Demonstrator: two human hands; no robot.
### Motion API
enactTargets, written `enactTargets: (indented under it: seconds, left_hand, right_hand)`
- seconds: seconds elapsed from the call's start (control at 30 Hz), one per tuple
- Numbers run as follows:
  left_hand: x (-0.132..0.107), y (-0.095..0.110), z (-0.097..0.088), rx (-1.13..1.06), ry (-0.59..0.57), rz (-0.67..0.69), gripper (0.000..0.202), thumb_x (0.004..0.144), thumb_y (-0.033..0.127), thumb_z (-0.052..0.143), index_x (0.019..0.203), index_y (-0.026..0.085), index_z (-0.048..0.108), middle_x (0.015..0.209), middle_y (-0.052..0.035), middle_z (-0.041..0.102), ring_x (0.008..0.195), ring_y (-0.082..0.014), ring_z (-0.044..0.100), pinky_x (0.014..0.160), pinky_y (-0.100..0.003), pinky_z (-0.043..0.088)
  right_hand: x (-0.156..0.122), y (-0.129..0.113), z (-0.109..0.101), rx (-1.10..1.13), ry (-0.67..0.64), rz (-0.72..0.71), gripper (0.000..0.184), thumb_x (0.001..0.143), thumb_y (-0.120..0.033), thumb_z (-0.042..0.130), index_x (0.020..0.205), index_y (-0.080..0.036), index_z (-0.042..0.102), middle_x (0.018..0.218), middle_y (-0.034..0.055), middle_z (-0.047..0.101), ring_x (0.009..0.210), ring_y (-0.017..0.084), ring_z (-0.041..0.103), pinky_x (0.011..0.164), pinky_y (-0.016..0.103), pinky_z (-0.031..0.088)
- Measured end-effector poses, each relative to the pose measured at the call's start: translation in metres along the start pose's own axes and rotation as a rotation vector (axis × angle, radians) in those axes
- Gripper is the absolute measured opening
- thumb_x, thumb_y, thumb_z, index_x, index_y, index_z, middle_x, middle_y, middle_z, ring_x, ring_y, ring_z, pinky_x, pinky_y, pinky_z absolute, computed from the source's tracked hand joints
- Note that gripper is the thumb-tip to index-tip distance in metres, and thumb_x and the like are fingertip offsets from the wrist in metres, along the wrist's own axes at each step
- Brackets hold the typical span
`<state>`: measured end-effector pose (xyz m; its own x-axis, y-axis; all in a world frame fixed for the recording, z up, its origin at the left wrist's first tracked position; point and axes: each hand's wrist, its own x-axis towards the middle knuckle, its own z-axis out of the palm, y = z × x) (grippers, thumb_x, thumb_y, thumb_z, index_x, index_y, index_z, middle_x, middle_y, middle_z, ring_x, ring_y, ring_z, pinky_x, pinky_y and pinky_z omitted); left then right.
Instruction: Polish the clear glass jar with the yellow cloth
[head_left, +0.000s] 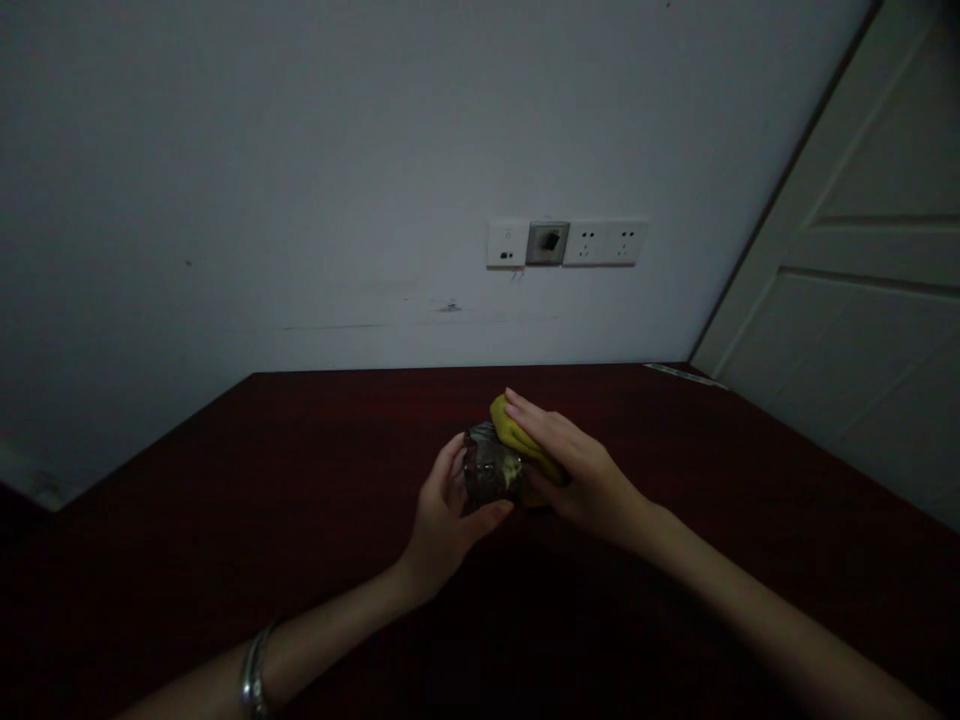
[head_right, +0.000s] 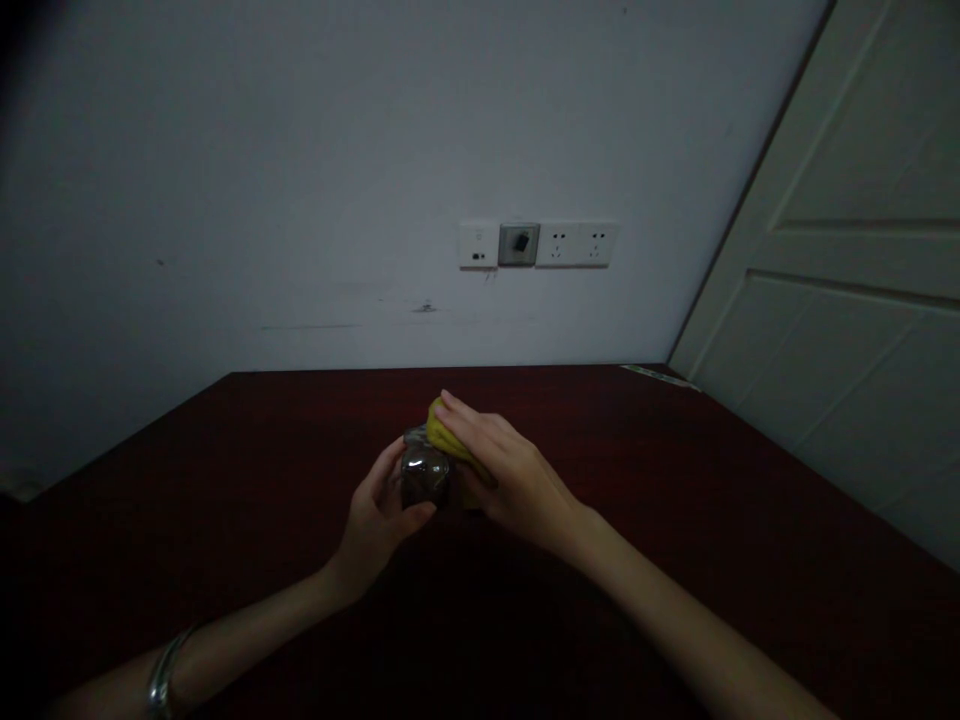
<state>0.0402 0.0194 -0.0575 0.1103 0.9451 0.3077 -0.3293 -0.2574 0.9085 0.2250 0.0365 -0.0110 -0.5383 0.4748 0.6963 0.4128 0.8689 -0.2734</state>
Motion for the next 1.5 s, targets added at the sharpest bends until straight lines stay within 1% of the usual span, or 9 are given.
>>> enactTargets:
  seconds: [0.23, 0.43, 0.63, 0.77, 1.0, 1.13, 1.3, 1.4, 1.5]
  left_hand:
    - [-0.001, 0.002, 0.0, -0.038, -0.075, -0.006, 0.073, 0.059, 0.021, 0.082, 0.123, 0.019, 0.046, 0.129, -0.0122, 0.056, 0.12, -0.0273, 0.054, 0.101, -0.04, 0.044]
    - [0.002, 0.001, 0.003, -0.044, -0.008, -0.009, 0.067, 0.059, 0.021, 0.082, 0.118, 0.018, 0.05, 0.12, -0.0101, 0.062, 0.113, -0.0252, 0.058, 0.097, -0.037, 0.047]
    - [0.0, 0.013, 0.009, -0.023, 0.045, -0.034, 0.065, 0.059, 0.021, 0.081, 0.116, 0.016, 0.051, 0.115, -0.0097, 0.063, 0.107, -0.0234, 0.061, 0.094, -0.035, 0.05]
    - [0.0, 0.015, 0.01, -0.008, 0.12, -0.054, 0.067, 0.057, 0.021, 0.081, 0.116, 0.016, 0.05, 0.119, -0.011, 0.062, 0.111, -0.0244, 0.059, 0.098, -0.037, 0.047]
    - [0.004, 0.006, 0.004, -0.015, 0.178, -0.05, 0.067, 0.058, 0.022, 0.079, 0.117, 0.016, 0.047, 0.123, -0.0126, 0.06, 0.115, -0.0266, 0.057, 0.101, -0.04, 0.045]
    - [0.008, -0.002, -0.001, 0.006, 0.146, -0.03, 0.07, 0.057, 0.022, 0.08, 0.119, 0.017, 0.047, 0.125, -0.0133, 0.058, 0.118, -0.0285, 0.055, 0.104, -0.043, 0.042]
    - [0.006, -0.008, -0.005, -0.008, 0.017, 0.023, 0.078, 0.056, 0.02, 0.083, 0.125, 0.018, 0.045, 0.129, -0.0141, 0.055, 0.122, -0.0301, 0.051, 0.105, -0.044, 0.04]
    - [0.003, -0.008, -0.005, -0.017, -0.042, 0.04, 0.08, 0.056, 0.019, 0.083, 0.126, 0.02, 0.045, 0.131, -0.0139, 0.053, 0.124, -0.0303, 0.049, 0.106, -0.045, 0.04]
    - [0.003, -0.006, -0.004, -0.013, -0.03, 0.036, 0.081, 0.056, 0.021, 0.084, 0.126, 0.019, 0.045, 0.133, -0.0146, 0.052, 0.125, -0.0316, 0.048, 0.106, -0.046, 0.04]
  right_hand:
    - [0.001, 0.009, -0.006, -0.013, -0.047, -0.011, 0.08, 0.078, 0.007, 0.043, 0.146, -0.028, 0.021, 0.149, 0.0047, 0.036, 0.137, 0.019, 0.034, 0.113, 0.045, 0.033]
    - [0.002, 0.003, -0.008, 0.047, -0.123, 0.048, 0.075, 0.079, 0.007, 0.036, 0.147, -0.022, 0.021, 0.152, 0.0066, 0.028, 0.139, 0.019, 0.029, 0.115, 0.043, 0.029]
    - [0.002, -0.006, -0.006, 0.037, -0.088, 0.048, 0.079, 0.077, 0.009, 0.035, 0.147, -0.022, 0.018, 0.152, 0.007, 0.028, 0.139, 0.019, 0.028, 0.114, 0.044, 0.03]
    - [0.001, -0.01, -0.003, -0.021, -0.076, 0.024, 0.084, 0.073, 0.011, 0.035, 0.148, -0.023, 0.015, 0.152, 0.0068, 0.028, 0.14, 0.019, 0.027, 0.114, 0.044, 0.03]
    - [-0.004, -0.019, -0.003, -0.155, -0.208, 0.033, 0.089, 0.069, 0.011, 0.036, 0.147, -0.027, 0.017, 0.153, 0.0028, 0.026, 0.137, 0.024, 0.033, 0.102, 0.046, 0.047]
    - [-0.002, -0.014, -0.014, -0.028, -0.204, 0.014, 0.082, 0.073, 0.009, 0.037, 0.145, -0.029, 0.024, 0.151, 0.0012, 0.032, 0.133, 0.022, 0.04, 0.105, 0.046, 0.044]
    - [0.003, -0.003, -0.021, 0.153, 0.072, 0.093, 0.073, 0.076, 0.005, 0.039, 0.141, -0.029, 0.035, 0.146, 0.0017, 0.041, 0.134, 0.019, 0.038, 0.113, 0.045, 0.032]
    - [0.004, -0.003, -0.018, 0.178, 0.024, 0.138, 0.074, 0.075, 0.004, 0.04, 0.142, -0.028, 0.034, 0.145, 0.0024, 0.042, 0.135, 0.02, 0.037, 0.113, 0.045, 0.031]
    - [0.002, -0.004, -0.012, 0.172, -0.03, 0.111, 0.077, 0.074, 0.004, 0.038, 0.144, -0.026, 0.029, 0.148, 0.0035, 0.036, 0.137, 0.02, 0.034, 0.113, 0.046, 0.03]
